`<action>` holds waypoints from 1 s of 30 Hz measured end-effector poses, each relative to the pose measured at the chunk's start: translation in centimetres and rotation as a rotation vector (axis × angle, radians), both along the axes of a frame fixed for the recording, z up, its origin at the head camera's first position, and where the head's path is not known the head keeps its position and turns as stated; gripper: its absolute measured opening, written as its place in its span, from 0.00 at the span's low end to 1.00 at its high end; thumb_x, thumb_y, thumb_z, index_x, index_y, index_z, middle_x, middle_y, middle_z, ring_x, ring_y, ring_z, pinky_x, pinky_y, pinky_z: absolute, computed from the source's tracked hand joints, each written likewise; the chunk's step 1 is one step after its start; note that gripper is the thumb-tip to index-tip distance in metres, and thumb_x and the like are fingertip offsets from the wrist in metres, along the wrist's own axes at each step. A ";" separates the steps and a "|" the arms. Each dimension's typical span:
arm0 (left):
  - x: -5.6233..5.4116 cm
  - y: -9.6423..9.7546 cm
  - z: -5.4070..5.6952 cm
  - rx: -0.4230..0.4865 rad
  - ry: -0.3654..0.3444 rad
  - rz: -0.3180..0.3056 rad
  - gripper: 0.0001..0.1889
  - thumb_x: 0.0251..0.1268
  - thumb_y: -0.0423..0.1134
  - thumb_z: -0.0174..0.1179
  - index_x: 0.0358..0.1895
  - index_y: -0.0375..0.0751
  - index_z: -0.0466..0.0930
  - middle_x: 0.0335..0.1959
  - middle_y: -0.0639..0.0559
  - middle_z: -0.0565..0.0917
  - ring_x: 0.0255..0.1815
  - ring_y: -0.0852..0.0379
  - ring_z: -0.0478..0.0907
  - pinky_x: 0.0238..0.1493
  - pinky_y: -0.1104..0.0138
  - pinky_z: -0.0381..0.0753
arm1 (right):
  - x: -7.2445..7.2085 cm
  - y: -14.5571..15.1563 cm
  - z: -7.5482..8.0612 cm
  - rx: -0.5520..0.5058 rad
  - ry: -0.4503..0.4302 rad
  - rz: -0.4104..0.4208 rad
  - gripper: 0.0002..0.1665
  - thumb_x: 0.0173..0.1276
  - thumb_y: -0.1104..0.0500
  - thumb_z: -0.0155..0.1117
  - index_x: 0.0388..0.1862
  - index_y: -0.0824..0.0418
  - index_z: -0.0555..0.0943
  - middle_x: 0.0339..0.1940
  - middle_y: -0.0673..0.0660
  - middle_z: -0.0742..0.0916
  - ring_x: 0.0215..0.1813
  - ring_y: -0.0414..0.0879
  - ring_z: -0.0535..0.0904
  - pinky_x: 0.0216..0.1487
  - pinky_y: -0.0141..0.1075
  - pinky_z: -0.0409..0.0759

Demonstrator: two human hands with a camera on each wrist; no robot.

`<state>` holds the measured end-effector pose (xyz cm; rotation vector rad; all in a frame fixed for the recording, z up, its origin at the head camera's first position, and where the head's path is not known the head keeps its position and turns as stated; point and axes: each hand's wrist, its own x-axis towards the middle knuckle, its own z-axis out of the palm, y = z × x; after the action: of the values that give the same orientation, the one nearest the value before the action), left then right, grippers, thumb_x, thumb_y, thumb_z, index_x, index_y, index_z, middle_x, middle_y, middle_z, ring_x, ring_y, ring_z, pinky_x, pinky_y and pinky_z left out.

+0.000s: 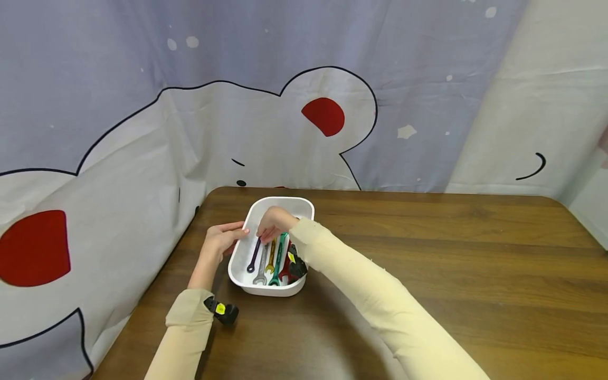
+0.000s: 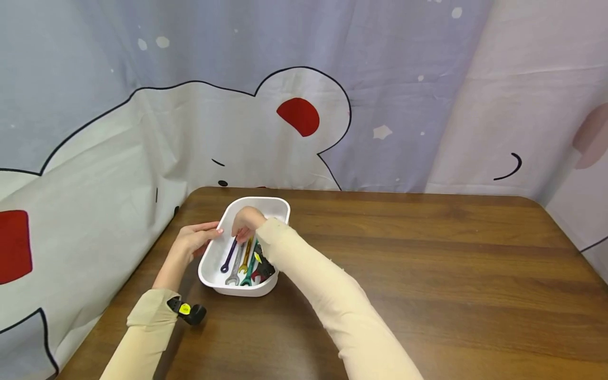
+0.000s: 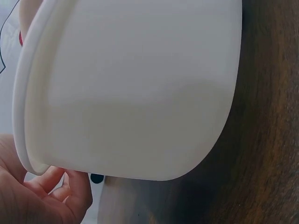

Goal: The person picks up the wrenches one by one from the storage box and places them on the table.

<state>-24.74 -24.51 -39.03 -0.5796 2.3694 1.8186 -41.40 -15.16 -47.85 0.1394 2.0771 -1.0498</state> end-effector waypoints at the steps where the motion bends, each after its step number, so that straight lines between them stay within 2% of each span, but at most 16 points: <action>1: 0.0 0.1 0.0 -0.007 0.003 0.001 0.26 0.61 0.36 0.64 0.63 0.34 0.73 0.38 0.54 0.86 0.31 0.69 0.78 0.31 0.74 0.79 | -0.2 -0.2 -0.6 0.015 0.017 0.001 0.08 0.61 0.65 0.68 0.38 0.69 0.84 0.36 0.63 0.88 0.33 0.50 0.87 0.35 0.35 0.85; 2: 0.1 0.1 0.0 -0.016 0.006 0.003 0.26 0.61 0.36 0.64 0.63 0.34 0.74 0.40 0.51 0.86 0.31 0.68 0.78 0.32 0.74 0.79 | -1.2 -0.7 -2.0 0.029 0.021 0.022 0.09 0.59 0.65 0.69 0.38 0.69 0.84 0.36 0.62 0.88 0.33 0.50 0.87 0.35 0.35 0.85; 4: 0.2 0.3 -0.1 -0.046 0.015 0.008 0.25 0.61 0.36 0.64 0.62 0.34 0.75 0.46 0.46 0.86 0.32 0.67 0.78 0.32 0.74 0.79 | -6.8 -2.6 -8.9 0.031 0.013 0.049 0.12 0.50 0.64 0.76 0.33 0.67 0.85 0.32 0.61 0.88 0.31 0.49 0.87 0.33 0.37 0.84; 5: 0.2 0.4 -0.1 -0.060 0.020 0.011 0.24 0.61 0.37 0.64 0.62 0.34 0.75 0.49 0.43 0.85 0.32 0.67 0.78 0.33 0.73 0.79 | -8.4 -3.2 -10.8 0.037 0.009 0.072 0.11 0.47 0.64 0.78 0.30 0.67 0.85 0.29 0.61 0.88 0.28 0.50 0.86 0.30 0.38 0.84; 7: 0.3 0.5 -0.1 -0.078 0.029 0.013 0.24 0.62 0.36 0.64 0.61 0.34 0.76 0.53 0.39 0.83 0.33 0.66 0.78 0.33 0.73 0.79 | -9.8 -4.0 -13.0 0.068 0.040 0.062 0.12 0.44 0.63 0.79 0.28 0.65 0.86 0.27 0.59 0.89 0.28 0.49 0.87 0.30 0.38 0.84; 8: 0.3 0.6 -0.1 -0.082 0.031 0.015 0.24 0.62 0.36 0.64 0.61 0.34 0.76 0.53 0.38 0.82 0.33 0.66 0.78 0.33 0.73 0.79 | -9.8 -4.1 -13.0 0.075 0.042 0.069 0.11 0.45 0.63 0.79 0.27 0.65 0.86 0.26 0.59 0.88 0.27 0.49 0.86 0.28 0.38 0.84; 9: 0.3 0.6 -0.1 -0.085 0.032 0.017 0.24 0.61 0.36 0.64 0.61 0.34 0.76 0.53 0.38 0.83 0.33 0.66 0.78 0.32 0.73 0.79 | -8.9 -3.9 -12.0 0.084 0.052 0.059 0.10 0.45 0.64 0.79 0.27 0.66 0.86 0.26 0.59 0.88 0.26 0.49 0.86 0.28 0.37 0.83; 10: 0.4 0.6 -0.1 -0.084 0.033 0.019 0.24 0.61 0.36 0.64 0.61 0.34 0.76 0.53 0.39 0.83 0.33 0.66 0.78 0.32 0.73 0.79 | -7.4 -3.6 -10.3 0.097 0.065 0.051 0.08 0.48 0.64 0.77 0.27 0.66 0.85 0.26 0.58 0.88 0.25 0.48 0.86 0.27 0.36 0.83; 11: 0.4 0.7 0.0 -0.080 0.032 0.021 0.23 0.61 0.36 0.64 0.61 0.34 0.76 0.52 0.39 0.83 0.33 0.66 0.78 0.32 0.74 0.79 | -4.8 -2.8 -7.3 0.113 0.082 0.044 0.05 0.53 0.65 0.74 0.27 0.66 0.85 0.26 0.58 0.88 0.25 0.47 0.86 0.27 0.34 0.83; 13: 0.4 0.7 0.0 -0.078 0.034 0.025 0.23 0.61 0.36 0.64 0.60 0.34 0.76 0.51 0.40 0.84 0.33 0.66 0.78 0.31 0.74 0.79 | -2.2 -2.2 -4.5 0.143 0.114 0.023 0.04 0.56 0.66 0.71 0.28 0.67 0.85 0.27 0.58 0.88 0.25 0.45 0.86 0.27 0.32 0.83; 16: 0.4 0.7 0.0 -0.080 0.042 0.032 0.23 0.61 0.35 0.64 0.60 0.34 0.77 0.50 0.40 0.84 0.33 0.66 0.78 0.32 0.75 0.79 | 0.1 -1.6 -1.9 0.176 0.160 0.001 0.05 0.55 0.68 0.70 0.23 0.68 0.83 0.22 0.58 0.87 0.21 0.44 0.85 0.24 0.31 0.81; 19: 0.4 0.7 -0.1 -0.076 0.053 0.035 0.23 0.60 0.35 0.65 0.59 0.32 0.77 0.46 0.43 0.86 0.32 0.67 0.77 0.31 0.75 0.79 | 2.4 -0.5 0.8 0.177 0.209 0.022 0.09 0.50 0.69 0.72 0.16 0.68 0.80 0.16 0.57 0.85 0.16 0.44 0.82 0.19 0.31 0.79; 22: 0.3 0.6 -0.1 -0.067 0.064 0.037 0.23 0.60 0.34 0.65 0.59 0.31 0.77 0.41 0.47 0.87 0.30 0.68 0.77 0.30 0.76 0.79 | 5.8 0.9 4.6 0.184 0.292 0.055 0.08 0.48 0.68 0.75 0.20 0.68 0.82 0.20 0.58 0.87 0.22 0.45 0.85 0.25 0.30 0.81; 25: 0.3 0.6 -0.2 -0.065 0.068 0.037 0.23 0.60 0.33 0.64 0.58 0.31 0.77 0.39 0.49 0.87 0.30 0.68 0.77 0.30 0.76 0.78 | 9.4 2.1 8.3 0.252 0.399 0.105 0.08 0.50 0.65 0.75 0.27 0.66 0.84 0.27 0.55 0.89 0.32 0.43 0.88 0.32 0.27 0.81; 27: 0.2 0.5 -0.2 -0.065 0.069 0.034 0.23 0.60 0.33 0.64 0.59 0.31 0.77 0.40 0.47 0.87 0.30 0.67 0.77 0.30 0.75 0.79 | 10.7 2.4 9.6 0.287 0.438 0.140 0.07 0.54 0.63 0.74 0.31 0.64 0.84 0.31 0.53 0.90 0.37 0.42 0.88 0.33 0.25 0.79; 30: 0.3 0.5 -0.1 -0.066 0.061 0.035 0.23 0.59 0.34 0.64 0.59 0.32 0.77 0.42 0.46 0.87 0.30 0.67 0.78 0.30 0.75 0.79 | 11.4 2.4 10.2 0.319 0.466 0.181 0.05 0.56 0.62 0.72 0.32 0.61 0.85 0.35 0.52 0.90 0.38 0.41 0.87 0.34 0.24 0.77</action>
<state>-24.48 -24.01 -39.14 -0.5839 2.4833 1.8030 -30.01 -12.74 -37.62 -0.1488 2.6136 -0.6775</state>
